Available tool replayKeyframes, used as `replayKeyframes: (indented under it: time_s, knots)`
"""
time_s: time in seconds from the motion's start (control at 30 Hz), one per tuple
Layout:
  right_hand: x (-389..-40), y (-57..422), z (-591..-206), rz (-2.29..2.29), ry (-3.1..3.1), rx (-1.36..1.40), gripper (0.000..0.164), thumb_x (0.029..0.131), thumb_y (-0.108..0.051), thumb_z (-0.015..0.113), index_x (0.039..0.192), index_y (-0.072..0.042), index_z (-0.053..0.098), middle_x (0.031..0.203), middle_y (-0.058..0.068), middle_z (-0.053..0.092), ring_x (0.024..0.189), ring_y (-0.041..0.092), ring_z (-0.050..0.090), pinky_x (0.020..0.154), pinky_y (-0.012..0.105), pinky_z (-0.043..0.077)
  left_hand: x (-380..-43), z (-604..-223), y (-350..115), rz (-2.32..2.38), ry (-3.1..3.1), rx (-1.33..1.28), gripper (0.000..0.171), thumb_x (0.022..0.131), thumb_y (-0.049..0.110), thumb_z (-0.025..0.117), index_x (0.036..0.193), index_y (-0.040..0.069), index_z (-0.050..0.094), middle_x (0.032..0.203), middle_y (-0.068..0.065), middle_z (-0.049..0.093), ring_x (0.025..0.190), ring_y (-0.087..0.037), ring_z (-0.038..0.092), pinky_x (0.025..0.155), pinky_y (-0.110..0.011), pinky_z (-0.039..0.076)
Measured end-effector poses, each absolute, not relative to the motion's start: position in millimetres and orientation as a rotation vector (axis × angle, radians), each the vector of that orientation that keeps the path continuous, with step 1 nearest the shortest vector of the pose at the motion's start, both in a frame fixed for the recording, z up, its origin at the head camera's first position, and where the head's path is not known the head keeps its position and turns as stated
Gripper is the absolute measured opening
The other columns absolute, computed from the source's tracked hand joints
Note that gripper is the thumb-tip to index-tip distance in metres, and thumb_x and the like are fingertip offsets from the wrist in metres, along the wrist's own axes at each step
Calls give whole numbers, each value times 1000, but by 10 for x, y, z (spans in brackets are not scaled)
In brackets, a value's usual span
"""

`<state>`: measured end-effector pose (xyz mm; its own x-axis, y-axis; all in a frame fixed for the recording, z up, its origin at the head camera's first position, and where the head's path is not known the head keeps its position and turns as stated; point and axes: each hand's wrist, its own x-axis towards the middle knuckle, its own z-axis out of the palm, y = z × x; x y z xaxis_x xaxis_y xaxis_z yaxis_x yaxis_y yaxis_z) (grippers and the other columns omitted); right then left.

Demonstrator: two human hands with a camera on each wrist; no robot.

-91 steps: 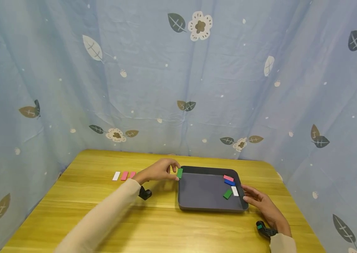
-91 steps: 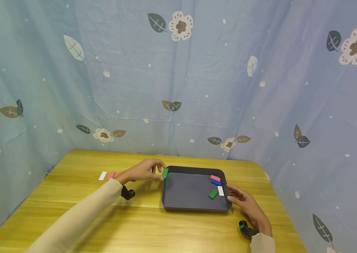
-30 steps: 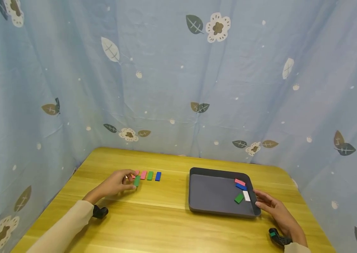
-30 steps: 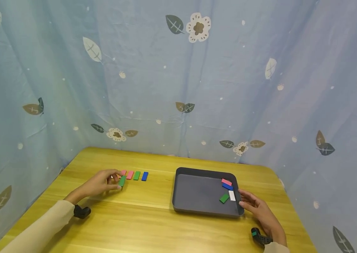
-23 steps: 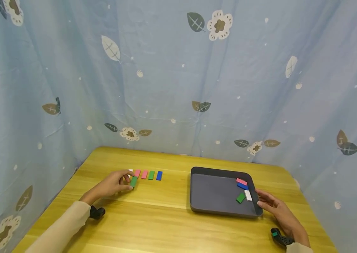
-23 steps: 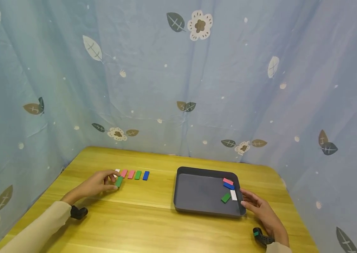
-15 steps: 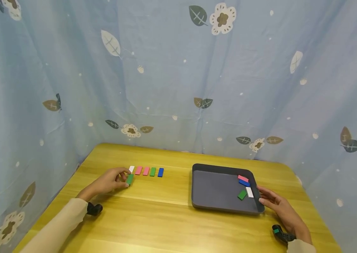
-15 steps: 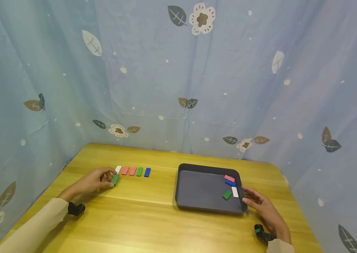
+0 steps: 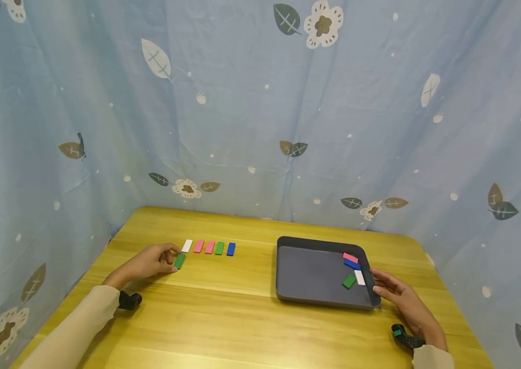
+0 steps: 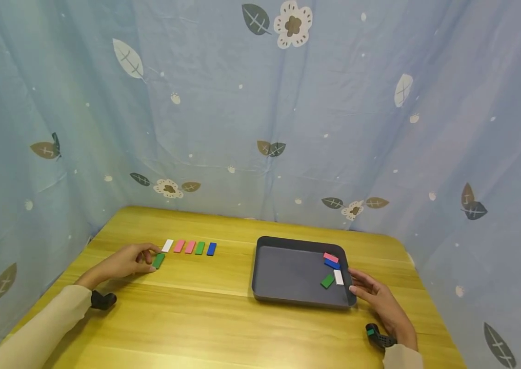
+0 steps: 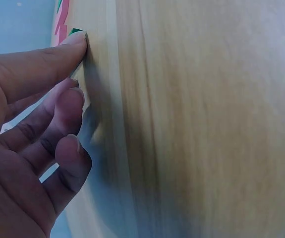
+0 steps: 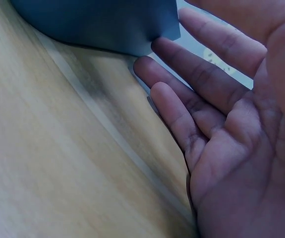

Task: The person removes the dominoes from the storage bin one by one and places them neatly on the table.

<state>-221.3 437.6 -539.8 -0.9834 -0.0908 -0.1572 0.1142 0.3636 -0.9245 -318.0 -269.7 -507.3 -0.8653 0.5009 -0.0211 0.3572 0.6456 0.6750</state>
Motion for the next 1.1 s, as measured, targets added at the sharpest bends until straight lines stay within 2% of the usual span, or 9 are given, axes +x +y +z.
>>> replayKeyframes:
  time_s: [0.17,0.27,0.5,0.57,0.77,0.83,1.0,1.1]
  knots:
    - [-2223,4376,-5400,-1659,2449,45,66,102,-38,65,160,-18,39,161,11,35,120,-1,52,96,25,46,-3174,-5063,-2692,1028,2643,746,42,95,17,76,131,0,63,92,-3,61,74,-17,53,65,-29,44]
    - [-2228,4375,-5412,-1656,2455,54,67,101,-40,66,159,-20,40,161,10,36,121,-1,51,98,28,45,-3170,-5066,-2683,1029,2634,765,41,95,15,76,131,0,63,91,-3,61,72,-16,51,63,-28,43]
    - [-2212,4368,-5407,-1688,2422,58,66,102,-38,66,160,-19,39,162,11,35,121,-2,51,111,52,38,-3147,-5040,-2677,1022,2625,774,41,95,11,75,131,-3,63,90,-4,61,73,-16,52,65,-28,43]
    - [-2211,4368,-5402,-1690,2424,61,66,102,-38,66,160,-19,39,162,11,35,121,-3,51,112,55,37,-3147,-5032,-2677,1022,2620,767,42,95,11,75,132,-2,63,90,-5,61,74,-17,52,66,-28,44]
    - [-2207,4366,-5396,-1685,2445,63,66,101,-39,66,159,-18,41,161,11,37,121,0,52,104,36,45,-3158,-5020,-2712,1036,2607,752,48,94,17,78,135,-1,61,93,-7,60,74,-19,53,64,-29,46]
    - [-2197,4361,-5401,-1684,2452,67,66,101,-38,67,159,-19,41,161,11,38,123,3,52,103,34,45,-3164,-5008,-2711,1050,2608,738,49,94,19,79,135,-1,60,93,-7,60,71,-19,54,62,-29,47]
    - [-2181,4354,-5415,-1687,2447,82,68,101,-40,67,160,-20,40,162,11,35,131,12,48,111,52,38,-3206,-4940,-2650,1065,2650,713,48,96,22,76,136,1,59,94,-4,62,72,-21,57,61,-32,49]
    - [-2182,4352,-5425,-1700,2434,90,69,101,-40,67,160,-20,39,163,11,34,135,19,45,113,56,35,-3240,-4890,-2568,1040,2694,721,45,98,23,74,135,3,61,94,-2,64,73,-20,57,63,-32,49]
